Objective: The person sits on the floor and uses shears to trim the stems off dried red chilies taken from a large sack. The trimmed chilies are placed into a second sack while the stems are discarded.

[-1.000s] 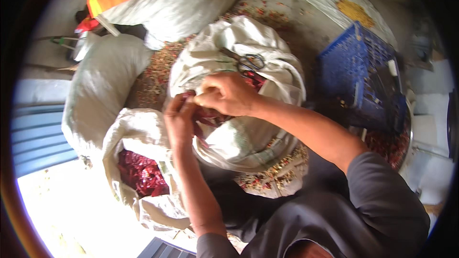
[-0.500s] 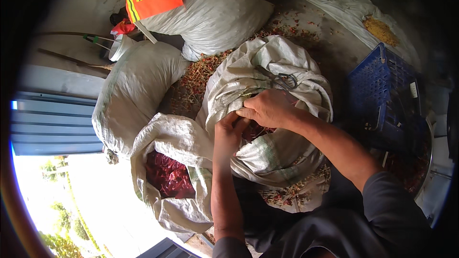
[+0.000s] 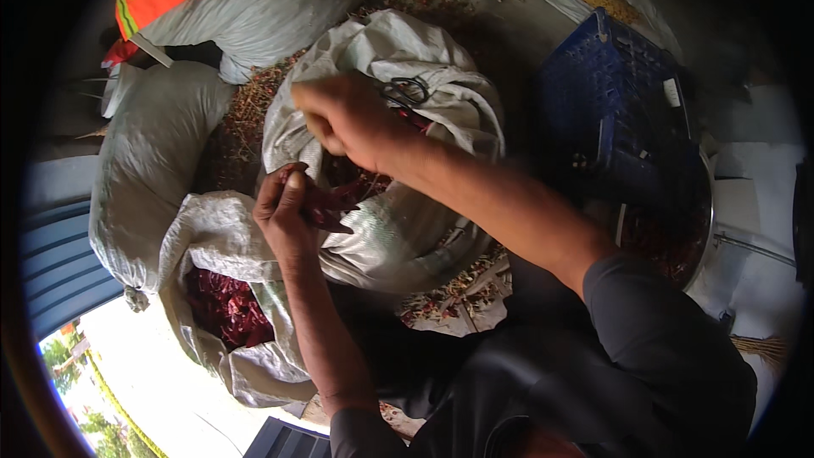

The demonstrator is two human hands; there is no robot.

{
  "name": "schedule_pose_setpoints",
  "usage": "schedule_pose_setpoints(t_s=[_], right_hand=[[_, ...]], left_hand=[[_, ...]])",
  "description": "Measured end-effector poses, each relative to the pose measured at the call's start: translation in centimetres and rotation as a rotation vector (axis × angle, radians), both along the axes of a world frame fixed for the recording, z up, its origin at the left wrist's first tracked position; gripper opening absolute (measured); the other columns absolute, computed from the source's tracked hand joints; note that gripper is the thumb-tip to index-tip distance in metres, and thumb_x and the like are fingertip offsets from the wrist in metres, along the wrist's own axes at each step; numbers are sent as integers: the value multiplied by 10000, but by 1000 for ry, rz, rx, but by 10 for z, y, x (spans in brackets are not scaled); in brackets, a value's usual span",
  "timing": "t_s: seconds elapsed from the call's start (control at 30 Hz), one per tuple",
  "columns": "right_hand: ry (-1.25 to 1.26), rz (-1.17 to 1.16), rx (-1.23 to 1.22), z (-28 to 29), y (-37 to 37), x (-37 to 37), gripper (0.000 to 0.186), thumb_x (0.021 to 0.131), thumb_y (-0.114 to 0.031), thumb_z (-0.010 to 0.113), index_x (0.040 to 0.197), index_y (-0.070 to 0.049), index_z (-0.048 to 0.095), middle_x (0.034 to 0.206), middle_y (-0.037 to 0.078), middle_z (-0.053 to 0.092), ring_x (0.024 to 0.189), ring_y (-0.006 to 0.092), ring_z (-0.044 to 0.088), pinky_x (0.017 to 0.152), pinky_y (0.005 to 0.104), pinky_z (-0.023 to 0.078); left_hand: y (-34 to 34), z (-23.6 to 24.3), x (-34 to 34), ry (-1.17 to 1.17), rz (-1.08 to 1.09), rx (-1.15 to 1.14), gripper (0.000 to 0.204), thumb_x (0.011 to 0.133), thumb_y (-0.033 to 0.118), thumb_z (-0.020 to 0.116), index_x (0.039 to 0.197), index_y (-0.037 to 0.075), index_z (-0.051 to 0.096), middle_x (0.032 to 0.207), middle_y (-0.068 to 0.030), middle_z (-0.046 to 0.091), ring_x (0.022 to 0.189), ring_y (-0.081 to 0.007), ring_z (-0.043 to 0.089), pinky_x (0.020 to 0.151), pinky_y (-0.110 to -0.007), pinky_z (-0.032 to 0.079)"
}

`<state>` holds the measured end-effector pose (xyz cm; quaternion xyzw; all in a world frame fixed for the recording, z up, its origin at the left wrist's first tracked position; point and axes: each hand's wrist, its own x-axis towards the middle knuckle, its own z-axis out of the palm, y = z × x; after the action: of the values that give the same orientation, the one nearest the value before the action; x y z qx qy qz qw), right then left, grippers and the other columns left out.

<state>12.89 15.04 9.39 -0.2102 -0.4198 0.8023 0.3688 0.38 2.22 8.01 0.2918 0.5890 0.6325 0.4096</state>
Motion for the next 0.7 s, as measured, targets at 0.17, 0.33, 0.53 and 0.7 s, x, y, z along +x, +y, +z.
schedule_pose_setpoints(t_s=[0.17, 0.33, 0.53, 0.7], right_hand=[[99, -354, 25, 11, 49, 23, 348, 929, -314, 629, 688, -72, 567, 546, 6, 511, 425, 83, 424, 397, 248, 309], [-660, -710, 1025, -1, 56, 34, 246, 817, -192, 716, 760, 23, 612, 643, 140, 621, 545, 219, 625, 492, 359, 506], [-1271, -60, 1397, -17, 43, 41, 123, 741, -44, 671, 843, 21, 647, 824, 166, 668, 698, 228, 676, 563, 390, 561], [-1130, 605, 1562, -94, -42, 25, 119, 771, -140, 659, 800, -36, 710, 818, 138, 704, 715, 265, 672, 593, 415, 544]], left_hand=[[-39, 27, -37, 235, 351, -80, 227, 963, 216, 590, 1065, 20, 643, 653, -47, 549, 473, -137, 546, 312, -316, 474], [-135, 39, -156, 1445, 549, -794, 370, 918, 365, 660, 1187, 111, 643, 895, -80, 681, 647, -158, 641, 465, -319, 543], [-78, 22, -99, 1548, 58, -527, 332, 951, 357, 602, 1178, 126, 677, 1061, -104, 715, 883, -225, 706, 744, -350, 585], [11, -74, 3, 1273, -530, -548, 281, 854, 181, 642, 1120, 92, 658, 994, -181, 704, 887, -357, 688, 782, -452, 544]])
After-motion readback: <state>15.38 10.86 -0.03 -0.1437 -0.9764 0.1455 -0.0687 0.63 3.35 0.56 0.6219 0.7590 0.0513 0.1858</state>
